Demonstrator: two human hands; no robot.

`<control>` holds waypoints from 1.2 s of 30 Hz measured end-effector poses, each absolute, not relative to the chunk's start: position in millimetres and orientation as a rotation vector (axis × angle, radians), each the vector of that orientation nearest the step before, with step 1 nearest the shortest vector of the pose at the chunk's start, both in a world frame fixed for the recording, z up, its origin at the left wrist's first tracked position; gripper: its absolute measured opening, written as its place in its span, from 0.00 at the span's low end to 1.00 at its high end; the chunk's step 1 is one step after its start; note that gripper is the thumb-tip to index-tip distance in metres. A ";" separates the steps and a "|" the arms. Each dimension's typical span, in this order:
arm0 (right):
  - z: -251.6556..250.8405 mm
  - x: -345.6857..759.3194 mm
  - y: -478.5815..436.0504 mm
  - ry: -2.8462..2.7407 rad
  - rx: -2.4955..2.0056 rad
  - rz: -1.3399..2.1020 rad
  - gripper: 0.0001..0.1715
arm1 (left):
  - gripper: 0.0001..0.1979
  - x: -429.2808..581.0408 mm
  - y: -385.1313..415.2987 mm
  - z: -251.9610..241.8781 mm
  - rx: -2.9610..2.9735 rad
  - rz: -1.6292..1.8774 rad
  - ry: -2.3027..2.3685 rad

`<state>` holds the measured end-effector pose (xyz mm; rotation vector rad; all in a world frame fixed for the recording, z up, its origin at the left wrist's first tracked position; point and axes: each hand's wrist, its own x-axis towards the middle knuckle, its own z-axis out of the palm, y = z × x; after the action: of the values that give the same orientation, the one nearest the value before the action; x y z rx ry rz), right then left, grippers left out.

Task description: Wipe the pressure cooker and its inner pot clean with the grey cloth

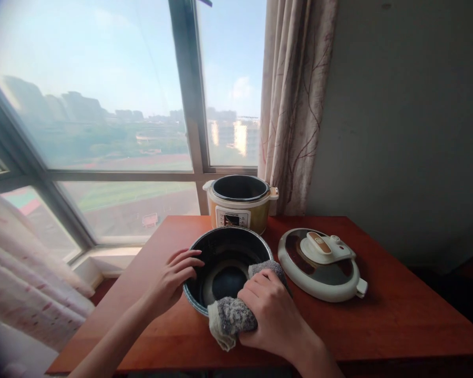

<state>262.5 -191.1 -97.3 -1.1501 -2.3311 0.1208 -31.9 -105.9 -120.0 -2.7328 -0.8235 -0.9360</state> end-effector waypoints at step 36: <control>-76.7 264.5 -199.9 -2.587 -1.169 0.266 0.12 | 0.20 -53.4 -105.2 -98.2 -2.874 -0.566 -0.929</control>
<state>264.5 -199.9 -76.7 -1.1694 -2.5869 0.2663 -53.4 -105.2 -98.2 -2.8736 -0.9287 -0.5657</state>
